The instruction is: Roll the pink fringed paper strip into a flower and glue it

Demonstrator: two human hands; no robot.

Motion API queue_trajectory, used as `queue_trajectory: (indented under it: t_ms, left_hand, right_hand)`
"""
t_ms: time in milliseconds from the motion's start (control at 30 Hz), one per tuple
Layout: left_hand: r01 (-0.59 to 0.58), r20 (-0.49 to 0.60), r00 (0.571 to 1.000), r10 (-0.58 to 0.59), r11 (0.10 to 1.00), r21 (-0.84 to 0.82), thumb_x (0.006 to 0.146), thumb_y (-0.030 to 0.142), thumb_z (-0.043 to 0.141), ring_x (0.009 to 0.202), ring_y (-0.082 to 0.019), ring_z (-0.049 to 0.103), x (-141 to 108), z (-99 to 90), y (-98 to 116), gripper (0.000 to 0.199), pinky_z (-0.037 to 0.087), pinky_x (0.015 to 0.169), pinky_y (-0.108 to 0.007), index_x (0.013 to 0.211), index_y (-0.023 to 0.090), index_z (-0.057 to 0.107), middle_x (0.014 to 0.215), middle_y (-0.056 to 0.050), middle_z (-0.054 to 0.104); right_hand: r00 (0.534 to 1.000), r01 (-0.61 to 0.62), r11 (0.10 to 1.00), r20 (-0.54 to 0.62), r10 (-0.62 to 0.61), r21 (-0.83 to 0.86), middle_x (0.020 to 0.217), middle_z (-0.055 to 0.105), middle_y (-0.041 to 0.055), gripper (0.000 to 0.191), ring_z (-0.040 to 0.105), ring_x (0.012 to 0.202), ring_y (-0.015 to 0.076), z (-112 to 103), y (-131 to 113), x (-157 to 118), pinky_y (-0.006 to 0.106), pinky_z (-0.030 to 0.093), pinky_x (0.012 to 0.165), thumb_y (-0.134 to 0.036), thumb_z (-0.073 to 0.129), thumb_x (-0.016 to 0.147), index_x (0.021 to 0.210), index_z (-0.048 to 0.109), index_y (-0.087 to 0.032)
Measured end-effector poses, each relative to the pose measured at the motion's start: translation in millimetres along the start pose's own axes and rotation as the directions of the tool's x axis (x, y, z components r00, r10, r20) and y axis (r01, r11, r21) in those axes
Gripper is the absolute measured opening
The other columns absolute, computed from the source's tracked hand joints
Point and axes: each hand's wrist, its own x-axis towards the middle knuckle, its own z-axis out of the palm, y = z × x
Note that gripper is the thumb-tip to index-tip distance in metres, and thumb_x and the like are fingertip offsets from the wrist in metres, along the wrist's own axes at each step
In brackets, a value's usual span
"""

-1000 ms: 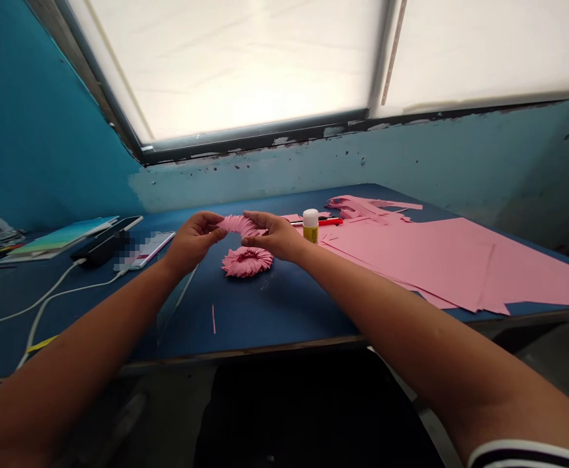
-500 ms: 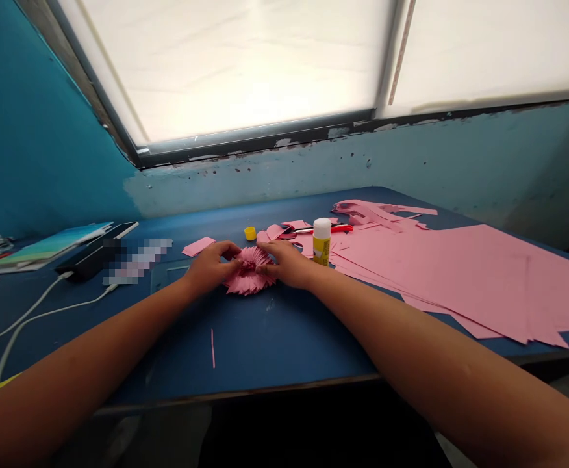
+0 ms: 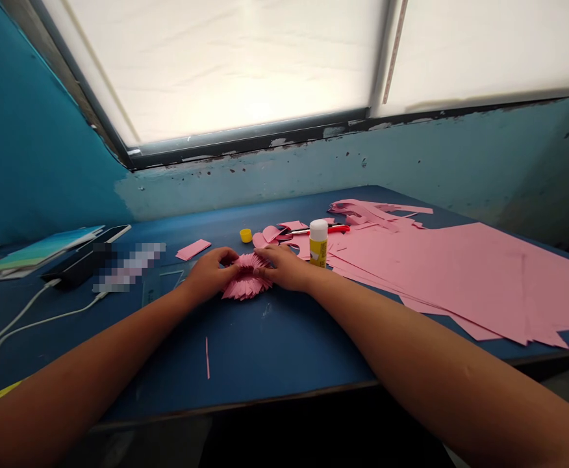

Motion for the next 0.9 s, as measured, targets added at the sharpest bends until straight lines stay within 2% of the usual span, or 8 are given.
queue_trajectory:
  t_ms: [233,500,733,900]
  left_hand:
    - [0.003,-0.031,1.000,-0.003,1.000,0.022,0.074,0.031,0.049,0.079,-0.017,0.056,0.0,1.6,-2.3,0.017,0.042,0.070,-0.027,0.082,0.019,0.059,0.085,-0.002,0.062]
    - [0.006,-0.038,0.999,-0.005,1.000,0.013,0.074,0.030,0.049,0.080,-0.017,0.056,1.6,5.1,-3.6,0.018,0.042,0.070,-0.027,0.082,0.019,0.059,0.086,-0.002,0.063]
    - [-0.003,-0.038,0.999,0.003,1.000,0.024,0.074,0.030,0.048,0.078,-0.017,0.056,2.0,4.1,-2.0,0.019,0.042,0.070,-0.029,0.082,0.018,0.061,0.085,-0.003,0.063]
    - [-0.033,-0.115,0.993,0.032,0.999,-0.006,0.074,0.027,0.049,0.079,-0.017,0.055,1.7,3.1,-0.4,0.017,0.043,0.072,-0.029,0.081,0.017,0.061,0.083,-0.003,0.061]
  right_hand:
    - [1.000,-0.020,0.999,-0.012,0.019,-0.040,0.133,0.045,0.0147,0.056,0.036,0.124,0.0286,3.2,-5.2,1.1,0.043,0.029,0.101,-0.039,0.046,0.082,0.130,0.043,-0.012]
    - [0.999,-0.037,0.999,-0.003,0.037,-0.036,0.134,0.045,0.0127,0.055,0.037,0.124,0.0281,2.9,-6.0,2.7,0.041,0.028,0.102,-0.038,0.046,0.081,0.129,0.044,-0.012]
    - [0.999,-0.051,0.999,-0.008,0.051,-0.019,0.132,0.047,0.0132,0.053,0.038,0.123,0.0298,4.1,-4.6,3.0,0.045,0.031,0.099,-0.039,0.048,0.081,0.128,0.045,-0.014]
    - [0.998,-0.042,0.999,-0.048,0.042,0.012,0.133,0.046,0.0133,0.054,0.036,0.125,0.0294,1.1,-6.4,3.1,0.046,0.029,0.101,-0.042,0.048,0.081,0.128,0.045,-0.015]
